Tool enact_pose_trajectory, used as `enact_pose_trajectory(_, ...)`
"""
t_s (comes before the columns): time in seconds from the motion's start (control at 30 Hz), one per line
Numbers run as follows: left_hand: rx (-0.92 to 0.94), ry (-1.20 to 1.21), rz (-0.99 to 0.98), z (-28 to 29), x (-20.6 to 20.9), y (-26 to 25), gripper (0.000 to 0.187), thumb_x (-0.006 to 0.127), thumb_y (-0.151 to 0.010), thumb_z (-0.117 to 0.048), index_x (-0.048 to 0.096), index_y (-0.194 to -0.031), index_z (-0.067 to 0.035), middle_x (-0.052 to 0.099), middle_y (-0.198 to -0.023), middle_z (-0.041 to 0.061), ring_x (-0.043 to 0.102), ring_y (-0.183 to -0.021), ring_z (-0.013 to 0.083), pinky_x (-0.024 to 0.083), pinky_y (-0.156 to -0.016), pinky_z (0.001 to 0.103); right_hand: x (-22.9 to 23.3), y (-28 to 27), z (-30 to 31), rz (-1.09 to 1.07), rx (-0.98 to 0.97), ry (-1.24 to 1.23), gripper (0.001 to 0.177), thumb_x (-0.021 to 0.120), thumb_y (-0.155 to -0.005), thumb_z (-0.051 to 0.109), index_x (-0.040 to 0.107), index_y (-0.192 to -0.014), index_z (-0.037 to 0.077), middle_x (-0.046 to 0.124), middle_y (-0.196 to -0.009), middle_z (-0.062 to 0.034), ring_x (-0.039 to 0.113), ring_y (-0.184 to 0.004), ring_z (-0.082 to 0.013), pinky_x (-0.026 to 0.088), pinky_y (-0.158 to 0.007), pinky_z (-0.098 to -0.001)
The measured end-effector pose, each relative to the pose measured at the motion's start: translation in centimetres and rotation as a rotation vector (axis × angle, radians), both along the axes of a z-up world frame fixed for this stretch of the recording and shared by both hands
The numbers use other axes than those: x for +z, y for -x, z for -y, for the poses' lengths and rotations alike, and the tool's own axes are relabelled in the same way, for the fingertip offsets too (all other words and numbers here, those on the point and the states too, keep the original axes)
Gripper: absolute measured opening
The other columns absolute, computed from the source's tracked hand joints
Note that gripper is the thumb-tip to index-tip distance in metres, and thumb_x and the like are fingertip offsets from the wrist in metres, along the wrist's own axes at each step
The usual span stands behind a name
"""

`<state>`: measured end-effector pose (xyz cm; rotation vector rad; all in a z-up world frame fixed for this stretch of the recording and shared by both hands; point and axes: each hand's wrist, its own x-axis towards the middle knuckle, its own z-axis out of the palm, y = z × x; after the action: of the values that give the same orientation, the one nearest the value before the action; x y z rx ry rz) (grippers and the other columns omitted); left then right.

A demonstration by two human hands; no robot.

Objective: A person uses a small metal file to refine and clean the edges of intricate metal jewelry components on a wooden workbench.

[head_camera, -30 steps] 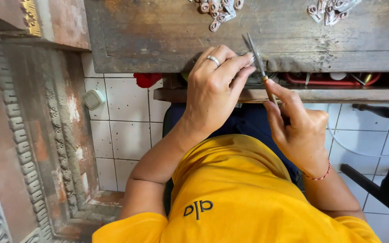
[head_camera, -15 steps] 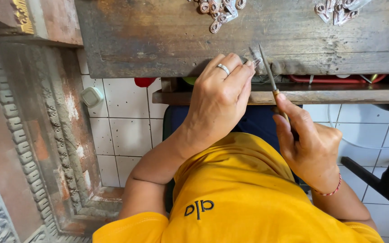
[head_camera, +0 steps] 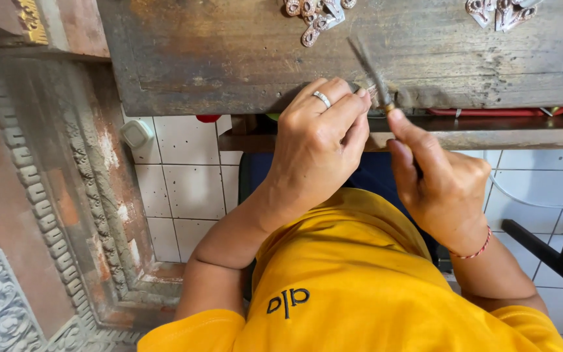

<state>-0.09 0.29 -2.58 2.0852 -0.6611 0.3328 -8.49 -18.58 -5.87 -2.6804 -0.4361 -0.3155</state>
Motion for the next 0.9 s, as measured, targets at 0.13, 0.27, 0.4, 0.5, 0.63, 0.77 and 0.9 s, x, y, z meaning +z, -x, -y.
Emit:
enact_pose_trajectory(0.13, 0.014, 0.002, 0.006, 0.1, 0.2, 0.1, 0.013, 0.06, -0.096, 0.013, 0.059, -0.084, 0.007, 0.052, -0.077, 0.015, 0.051, -0.07, 0.0328, 0.047, -0.068, 0.044, -0.4, 1.6, 1.6, 0.018, -0.007, -0.035, 0.031, 0.071, -0.111, -0.003, 0.069, -0.142, -0.003, 0.081, -0.112, -0.0078, 0.051, -0.053, -0.0167, 0.041, -0.055, -0.0335)
enact_pose_trajectory(0.27, 0.008, -0.012, 0.009, 0.0, -0.1, 0.3, 0.009, 0.06, -0.097, 0.012, 0.061, -0.089, 0.007, 0.053, -0.079, 0.015, 0.052, -0.071, 0.0336, 0.049, -0.07, 0.044, -1.1, 4.0, 2.3, -0.044, 0.012, 0.004, 0.032, 0.074, -0.108, 0.003, 0.071, -0.14, 0.004, 0.075, -0.086, -0.0019, 0.045, -0.047, -0.0143, 0.037, -0.049, -0.0331)
enact_pose_trajectory(0.4, 0.008, -0.021, -0.002, 0.0, -0.3, 0.2, 0.007, 0.061, -0.095, 0.012, 0.063, -0.092, 0.007, 0.054, -0.079, 0.015, 0.054, -0.073, 0.0336, 0.05, -0.071, 0.044, -2.0, 4.3, 2.3, -0.067, 0.03, -0.025, 0.034, 0.078, -0.105, 0.002, 0.072, -0.138, 0.007, 0.052, -0.061, 0.0017, 0.039, -0.045, -0.0146, 0.036, -0.048, -0.033)
enact_pose_trajectory(0.5, -0.005, -0.031, -0.016, -0.1, -0.2, 0.2, 0.007, 0.06, -0.095, 0.012, 0.063, -0.092, 0.007, 0.055, -0.081, 0.016, 0.055, -0.074, 0.0343, 0.05, -0.071, 0.044, -2.4, 2.2, 1.2, -0.014, 0.041, -0.041, 0.03, 0.072, -0.108, 0.002, 0.072, -0.138, 0.006, 0.069, -0.076, -0.0008, 0.047, -0.048, -0.016, 0.038, -0.049, -0.0337)
enact_pose_trajectory(0.63, 0.002, -0.032, -0.009, 0.1, -0.1, 0.2, 0.006, 0.06, -0.095, 0.011, 0.063, -0.091, 0.007, 0.054, -0.081, 0.015, 0.054, -0.074, 0.0336, 0.05, -0.071, 0.044, -2.3, 0.9, 0.8, 0.012, 0.013, -0.073, 0.029, 0.072, -0.11, 0.004, 0.072, -0.139, 0.004, 0.081, -0.104, -0.0066, 0.049, -0.05, -0.0169, 0.04, -0.051, -0.0338)
enact_pose_trajectory(0.77, 0.018, -0.013, 0.004, 0.4, 0.2, 0.2, 0.015, 0.058, -0.097, 0.011, 0.057, -0.083, 0.006, 0.051, -0.076, 0.014, 0.051, -0.07, 0.0331, 0.047, -0.068, 0.043, -1.4, 2.3, 1.3, -0.024, 0.012, -0.107, 0.03, 0.068, -0.11, 0.001, 0.067, -0.14, -0.003, 0.081, -0.116, -0.0112, 0.053, -0.052, -0.0155, 0.041, -0.053, -0.0327)
enact_pose_trajectory(0.9, 0.011, -0.026, 0.007, 0.2, 0.1, 0.1, 0.01, 0.058, -0.096, 0.012, 0.061, -0.087, 0.007, 0.052, -0.077, 0.014, 0.051, -0.07, 0.0321, 0.049, -0.07, 0.043, -2.4, 4.5, 1.7, -0.057, 0.016, -0.047, 0.033, 0.074, -0.106, 0.002, 0.07, -0.138, 0.006, 0.064, -0.071, 0.0005, 0.043, -0.046, -0.0161, 0.038, -0.049, -0.0329)
